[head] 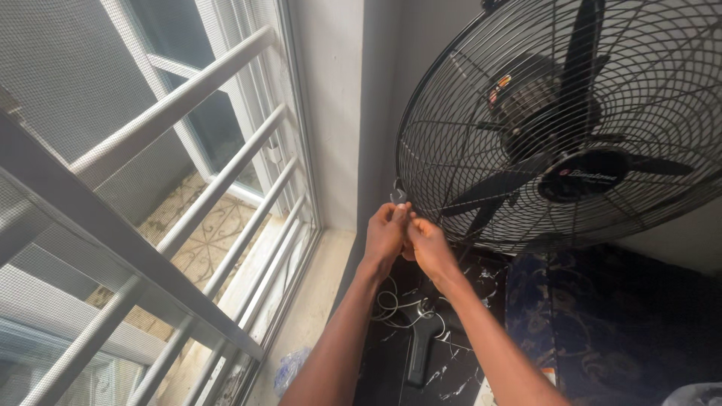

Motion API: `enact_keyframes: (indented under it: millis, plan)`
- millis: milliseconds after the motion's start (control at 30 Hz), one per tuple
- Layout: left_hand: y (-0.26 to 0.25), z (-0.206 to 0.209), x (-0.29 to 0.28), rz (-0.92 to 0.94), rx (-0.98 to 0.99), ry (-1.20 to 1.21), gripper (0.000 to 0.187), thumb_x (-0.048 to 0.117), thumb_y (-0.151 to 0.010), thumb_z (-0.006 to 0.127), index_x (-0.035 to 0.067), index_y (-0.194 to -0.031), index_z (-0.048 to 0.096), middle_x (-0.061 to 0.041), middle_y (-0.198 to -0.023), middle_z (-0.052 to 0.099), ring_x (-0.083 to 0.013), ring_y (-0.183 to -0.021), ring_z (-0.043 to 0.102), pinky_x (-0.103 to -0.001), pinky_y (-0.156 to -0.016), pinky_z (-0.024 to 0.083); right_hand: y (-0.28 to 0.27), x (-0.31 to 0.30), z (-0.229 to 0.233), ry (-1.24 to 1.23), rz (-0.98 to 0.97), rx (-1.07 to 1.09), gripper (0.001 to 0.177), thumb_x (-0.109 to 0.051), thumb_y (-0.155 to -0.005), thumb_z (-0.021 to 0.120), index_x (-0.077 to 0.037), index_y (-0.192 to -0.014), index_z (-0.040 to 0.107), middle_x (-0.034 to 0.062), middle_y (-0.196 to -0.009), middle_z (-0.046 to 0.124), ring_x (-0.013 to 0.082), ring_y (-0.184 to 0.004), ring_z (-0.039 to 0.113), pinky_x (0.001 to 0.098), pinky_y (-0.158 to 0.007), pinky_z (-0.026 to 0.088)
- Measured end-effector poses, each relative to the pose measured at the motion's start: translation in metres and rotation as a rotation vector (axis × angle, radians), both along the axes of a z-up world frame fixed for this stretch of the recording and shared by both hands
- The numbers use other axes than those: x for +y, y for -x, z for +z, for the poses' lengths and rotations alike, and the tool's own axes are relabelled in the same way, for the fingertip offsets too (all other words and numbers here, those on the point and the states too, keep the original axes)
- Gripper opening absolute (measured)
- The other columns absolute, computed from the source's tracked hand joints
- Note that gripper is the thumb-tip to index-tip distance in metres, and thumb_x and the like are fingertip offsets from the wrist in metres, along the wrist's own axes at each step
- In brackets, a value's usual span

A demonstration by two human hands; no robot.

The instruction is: The person uses a wrench to tighten a bolt on the front grill of a standing fan. They repeatedly reposition the wrench and apply force to secure the grill to the fan body.

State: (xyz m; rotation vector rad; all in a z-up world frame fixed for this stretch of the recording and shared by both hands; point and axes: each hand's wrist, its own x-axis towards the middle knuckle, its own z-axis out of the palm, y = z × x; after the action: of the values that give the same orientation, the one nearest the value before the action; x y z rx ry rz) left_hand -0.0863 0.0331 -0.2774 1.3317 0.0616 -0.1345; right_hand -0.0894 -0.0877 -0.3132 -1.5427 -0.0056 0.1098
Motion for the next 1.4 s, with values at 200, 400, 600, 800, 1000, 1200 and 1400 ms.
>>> enact_keyframes:
  millis: [200,400,600,800,1000,1200,1400]
  plan:
    - [-0.011,-0.008,0.000,-0.006,-0.047,-0.147,0.027,0.026,-0.101,0.060,0.002,-0.106,0.069,-0.007,-0.085,0.071,-0.0080,-0.071,0.063,-0.026,-0.066,0.052,0.012,0.016,0.022,0.092,-0.131,0.065,0.026,-0.028,-0.105,0.042,-0.009,-0.104,0.059,-0.0022,-0.066,0.049,0.0091,-0.048,0.044,0.0278,-0.044,0.037]
    - [-0.014,-0.035,0.005,-0.046,-0.033,0.028,0.030,0.021,-0.103,0.055,-0.006,-0.100,0.065,-0.002,-0.093,0.072,-0.0115,-0.065,0.060,-0.029,-0.060,0.052,0.010,0.016,0.007,0.141,-0.146,0.025,0.023,-0.018,-0.104,0.053,0.001,-0.096,0.065,-0.0010,-0.070,0.056,0.0068,-0.053,0.049,0.0244,-0.047,0.039]
    - [-0.008,-0.010,0.007,-0.028,-0.032,-0.130,0.030,0.024,-0.103,0.053,0.002,-0.108,0.072,-0.005,-0.072,0.065,-0.0104,-0.059,0.058,-0.028,-0.055,0.050,0.012,0.022,0.007,0.060,-0.173,0.023,0.026,-0.021,-0.105,0.048,-0.004,-0.099,0.067,-0.0018,-0.068,0.056,0.0071,-0.052,0.048,0.0237,-0.047,0.038]
    - [-0.014,0.014,0.013,-0.046,0.036,-0.250,0.031,0.026,-0.101,0.051,0.003,-0.105,0.072,-0.009,-0.069,0.068,-0.0204,-0.054,0.064,-0.035,-0.052,0.053,0.007,0.031,0.023,0.017,-0.159,0.029,0.032,-0.028,-0.108,0.048,-0.004,-0.106,0.068,-0.0016,-0.066,0.057,0.0063,-0.053,0.050,0.0230,-0.049,0.038]
    - [-0.036,-0.004,0.010,0.066,-0.019,-0.457,0.028,0.028,-0.098,0.058,0.004,-0.100,0.073,-0.013,-0.076,0.074,-0.0239,-0.068,0.073,-0.038,-0.066,0.056,-0.003,0.029,0.008,0.031,-0.145,0.053,0.025,-0.017,-0.102,0.053,-0.004,-0.119,0.067,-0.0009,-0.072,0.060,0.0066,-0.056,0.048,0.0249,-0.050,0.037]
    - [-0.050,-0.016,0.011,0.138,-0.119,-0.508,0.026,0.026,-0.097,0.058,0.006,-0.097,0.075,-0.010,-0.083,0.078,-0.0259,-0.080,0.076,-0.039,-0.076,0.057,-0.016,0.028,-0.011,0.018,-0.125,0.029,0.033,0.005,-0.093,0.053,0.001,-0.124,0.061,0.0055,-0.086,0.068,0.0096,-0.063,0.054,0.0267,-0.058,0.044]
    - [-0.043,-0.004,0.017,0.120,-0.094,-0.613,0.023,0.026,-0.097,0.060,0.008,-0.100,0.075,-0.012,-0.084,0.077,-0.0274,-0.081,0.076,-0.040,-0.076,0.057,-0.016,0.029,-0.014,0.062,-0.086,0.030,0.036,0.005,-0.091,0.054,0.000,-0.126,0.059,0.0043,-0.094,0.071,0.0095,-0.077,0.063,0.0256,-0.068,0.050]
